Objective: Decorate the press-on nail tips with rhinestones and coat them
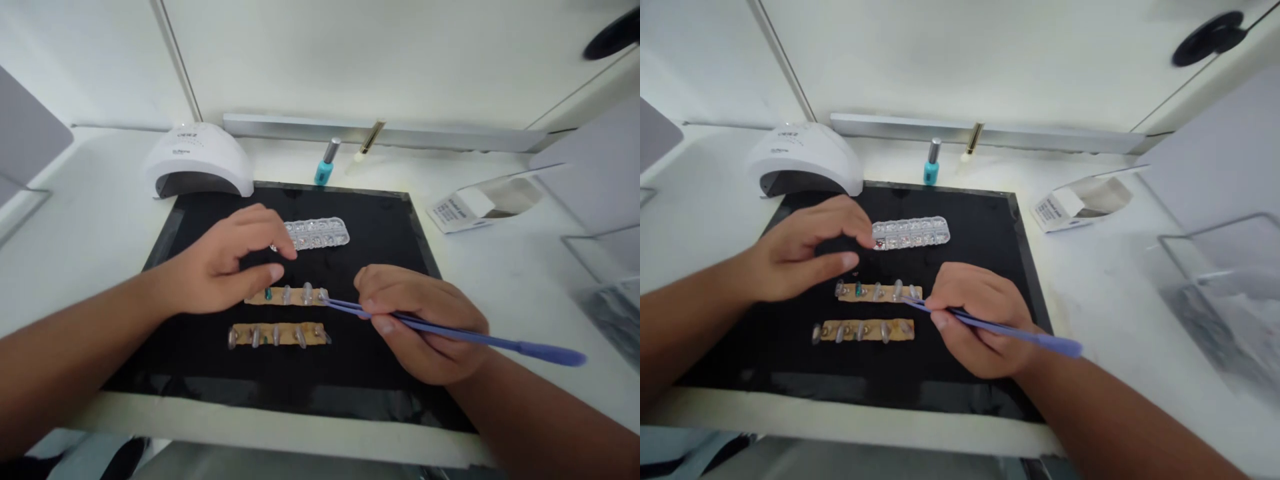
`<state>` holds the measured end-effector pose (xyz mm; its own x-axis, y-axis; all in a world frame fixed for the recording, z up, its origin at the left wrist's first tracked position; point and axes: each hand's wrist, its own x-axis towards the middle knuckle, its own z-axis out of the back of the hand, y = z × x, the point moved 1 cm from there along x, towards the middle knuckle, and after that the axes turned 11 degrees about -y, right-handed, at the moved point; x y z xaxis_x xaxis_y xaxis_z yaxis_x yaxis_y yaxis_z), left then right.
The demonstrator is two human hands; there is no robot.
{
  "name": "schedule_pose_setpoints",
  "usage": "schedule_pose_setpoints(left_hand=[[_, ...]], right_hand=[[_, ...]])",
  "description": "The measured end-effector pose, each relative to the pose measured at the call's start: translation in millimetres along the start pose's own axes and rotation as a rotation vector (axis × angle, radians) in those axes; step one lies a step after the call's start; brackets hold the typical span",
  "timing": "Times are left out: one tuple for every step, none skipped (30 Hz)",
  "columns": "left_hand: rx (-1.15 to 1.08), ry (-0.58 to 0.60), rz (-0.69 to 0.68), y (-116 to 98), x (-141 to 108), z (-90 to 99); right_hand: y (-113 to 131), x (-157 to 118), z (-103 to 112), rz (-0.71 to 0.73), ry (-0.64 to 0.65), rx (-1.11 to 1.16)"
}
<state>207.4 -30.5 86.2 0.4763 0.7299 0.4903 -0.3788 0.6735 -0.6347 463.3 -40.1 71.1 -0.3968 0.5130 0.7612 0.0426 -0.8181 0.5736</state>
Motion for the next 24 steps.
schedule_pose_setpoints(left_hand=[[-0.016, -0.013, 0.003, -0.8, -5.6, -2.8], [-0.027, -0.035, -0.011, 0.0, -10.2, -5.5], [-0.037, -0.048, -0.029, 2.3, -13.7, -8.1], [-0.048, -0.057, -0.05, 5.5, -15.9, -10.7], [-0.063, -0.055, -0.071, 9.4, -17.0, -13.1], [-0.083, -0.041, -0.085, 13.6, -17.2, -15.3], [-0.109, -0.023, -0.09, 17.6, -16.7, -17.3], [-0.136, -0.007, -0.087, 21.1, -16.0, -19.0], [-0.16, 0.007, -0.084, 23.8, -15.2, -20.4], [-0.181, 0.016, -0.081, 25.6, -14.6, -21.3], [-0.196, 0.019, -0.081, 26.4, -14.2, -21.9], [-0.207, 0.021, -0.083, 26.5, -14.2, -22.2], [-0.213, 0.023, -0.088, 25.9, -14.4, -22.4], [-0.216, 0.026, -0.094, 25.0, -14.8, -22.4], [-0.214, 0.034, -0.101, 23.9, -15.3, -22.5], [-0.209, 0.047, -0.106, 22.9, -15.8, -22.6], [-0.203, 0.061, -0.111, 22.1, -16.2, -22.7], [-0.195, 0.074, -0.117, 21.5, -16.4, -22.9], [-0.186, 0.086, -0.119, 21.2, -16.6, -23.1], [-0.177, 0.099, -0.117, 21.0, -16.7, -23.3], [-0.17, 0.108, -0.114, 20.9, -16.8, -23.5], [-0.164, 0.114, -0.113, 20.8, -16.8, -23.7], [-0.159, 0.118, -0.114, 20.6, -16.8, -23.9], [-0.155, 0.12, -0.12, 20.4, -16.9, -24.1]], right_hand=[[-1.3, 0.8, -0.6, -0.002, 0.001, -0.004], [-2.3, 1.4, -1.1, -0.008, 0.005, -0.006], [-3.0, 1.7, -1.5, -0.018, 0.015, -0.01], [-3.2, 1.9, -1.9, -0.033, 0.021, -0.02], [-2.9, 1.9, -2.1, -0.047, 0.025, -0.034], [-2.2, 1.8, -2.4, -0.062, 0.028, -0.055], [-1.3, 1.7, -2.7, -0.074, 0.029, -0.074], [-0.4, 1.5, -3.1, -0.08, 0.036, -0.092], [0.6, 1.3, -3.6, -0.081, 0.05, -0.107], [1.3, 1.1, -4.2, -0.077, 0.066, -0.118], [1.8, 0.8, -4.9, -0.073, 0.087, -0.127], [1.9, 0.4, -5.5, -0.071, 0.101, -0.133], [1.9, -0.1, -6.0, -0.073, 0.114, -0.138], [1.6, -0.6, -6.4, -0.08, 0.127, -0.144], [1.2, -1.2, -6.8, -0.089, 0.138, -0.148], [0.9, -1.7, -7.1, -0.097, 0.151, -0.148], [0.7, -2.2, -7.4, -0.105, 0.166, -0.148], [0.6, -2.6, -7.7, -0.114, 0.181, -0.149], [0.8, -3.0, -8.0, -0.117, 0.19, -0.15], [1.1, -3.3, -8.4, -0.118, 0.193, -0.155], [1.4, -3.6, -8.7, -0.12, 0.196, -0.164], [1.7, -4.0, -9.1, -0.12, 0.199, -0.173], [2.1, -4.3, -9.4, -0.114, 0.195, -0.181], [2.4, -4.5, -9.7, -0.106, 0.194, -0.184]])
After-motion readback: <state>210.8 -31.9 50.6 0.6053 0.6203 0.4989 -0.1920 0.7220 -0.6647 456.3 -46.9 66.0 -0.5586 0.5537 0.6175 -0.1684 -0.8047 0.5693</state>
